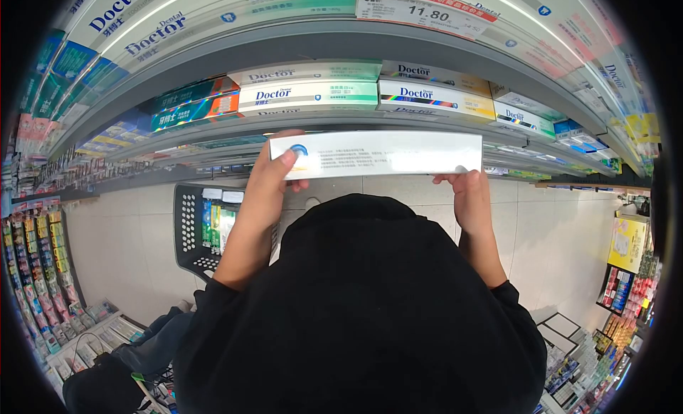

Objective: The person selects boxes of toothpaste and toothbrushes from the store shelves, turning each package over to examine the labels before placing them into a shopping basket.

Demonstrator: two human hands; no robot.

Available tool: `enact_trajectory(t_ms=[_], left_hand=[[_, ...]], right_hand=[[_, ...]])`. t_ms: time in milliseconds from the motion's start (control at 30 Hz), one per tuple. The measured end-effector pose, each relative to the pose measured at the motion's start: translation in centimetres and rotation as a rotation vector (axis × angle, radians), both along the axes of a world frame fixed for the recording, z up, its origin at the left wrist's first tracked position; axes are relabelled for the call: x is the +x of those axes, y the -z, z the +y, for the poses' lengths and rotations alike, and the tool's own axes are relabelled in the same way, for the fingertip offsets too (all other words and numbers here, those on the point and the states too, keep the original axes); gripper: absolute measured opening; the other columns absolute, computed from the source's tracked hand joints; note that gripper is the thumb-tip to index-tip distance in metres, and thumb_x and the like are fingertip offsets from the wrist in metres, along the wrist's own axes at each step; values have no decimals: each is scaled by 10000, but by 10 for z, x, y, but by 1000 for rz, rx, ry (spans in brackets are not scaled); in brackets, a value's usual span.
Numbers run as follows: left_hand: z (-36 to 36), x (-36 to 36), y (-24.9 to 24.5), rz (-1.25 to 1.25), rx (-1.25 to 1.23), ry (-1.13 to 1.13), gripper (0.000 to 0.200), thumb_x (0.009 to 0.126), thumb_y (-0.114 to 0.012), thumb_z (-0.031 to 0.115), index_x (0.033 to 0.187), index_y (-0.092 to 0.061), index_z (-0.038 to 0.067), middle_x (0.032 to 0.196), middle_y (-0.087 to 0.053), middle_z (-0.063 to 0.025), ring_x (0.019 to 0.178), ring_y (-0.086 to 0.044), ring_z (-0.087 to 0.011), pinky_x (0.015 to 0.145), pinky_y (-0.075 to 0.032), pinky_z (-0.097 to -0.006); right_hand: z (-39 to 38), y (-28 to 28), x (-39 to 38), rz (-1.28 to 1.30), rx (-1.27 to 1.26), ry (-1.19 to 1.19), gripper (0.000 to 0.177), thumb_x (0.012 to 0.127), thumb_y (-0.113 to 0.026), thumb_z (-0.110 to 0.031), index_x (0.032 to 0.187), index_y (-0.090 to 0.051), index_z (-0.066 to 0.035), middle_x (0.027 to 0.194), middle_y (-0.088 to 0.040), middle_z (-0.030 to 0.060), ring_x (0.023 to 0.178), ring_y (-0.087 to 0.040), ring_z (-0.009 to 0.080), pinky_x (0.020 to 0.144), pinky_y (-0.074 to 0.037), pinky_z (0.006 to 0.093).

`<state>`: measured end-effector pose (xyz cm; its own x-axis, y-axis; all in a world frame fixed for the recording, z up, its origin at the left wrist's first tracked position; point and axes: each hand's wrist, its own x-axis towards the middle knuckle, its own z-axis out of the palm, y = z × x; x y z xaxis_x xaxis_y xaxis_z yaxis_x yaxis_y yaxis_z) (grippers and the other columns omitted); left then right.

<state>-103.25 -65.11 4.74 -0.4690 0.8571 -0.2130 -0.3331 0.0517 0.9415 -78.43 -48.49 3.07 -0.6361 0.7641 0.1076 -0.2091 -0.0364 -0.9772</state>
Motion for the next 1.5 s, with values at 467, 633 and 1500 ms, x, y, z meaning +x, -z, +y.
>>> enact_trajectory(t_ms=[467, 633, 1500], left_hand=[[-2, -5, 11, -254, 2, 113, 537, 930, -305, 496, 1041, -499, 8, 716, -533, -54, 417, -352, -98, 384, -316, -234], [4, 3, 2, -227, -33, 50, 411, 943, -368, 397, 984, -501, 11, 711, -530, -46, 411, -309, -73, 364, -302, -209], [1, -9, 3, -353, 41, 287, 717, 869, -228, 643, 1154, -413, 11, 930, -601, -155, 690, -651, -242, 552, -555, -305]], right_hand=[[4, -5, 0, -62, 19, 143, 403, 898, -521, -258, 1190, -476, 17, 1049, -569, 72, 945, -514, 120, 821, -401, 259], [8, -5, 7, -164, -14, 103, 431, 902, -497, -334, 1175, -475, -2, 948, -568, 28, 776, -510, 67, 612, -391, 210], [12, -6, 7, -78, -323, -9, 456, 921, -397, -438, 1115, -454, -29, 901, -557, 71, 681, -531, 129, 491, -397, 260]])
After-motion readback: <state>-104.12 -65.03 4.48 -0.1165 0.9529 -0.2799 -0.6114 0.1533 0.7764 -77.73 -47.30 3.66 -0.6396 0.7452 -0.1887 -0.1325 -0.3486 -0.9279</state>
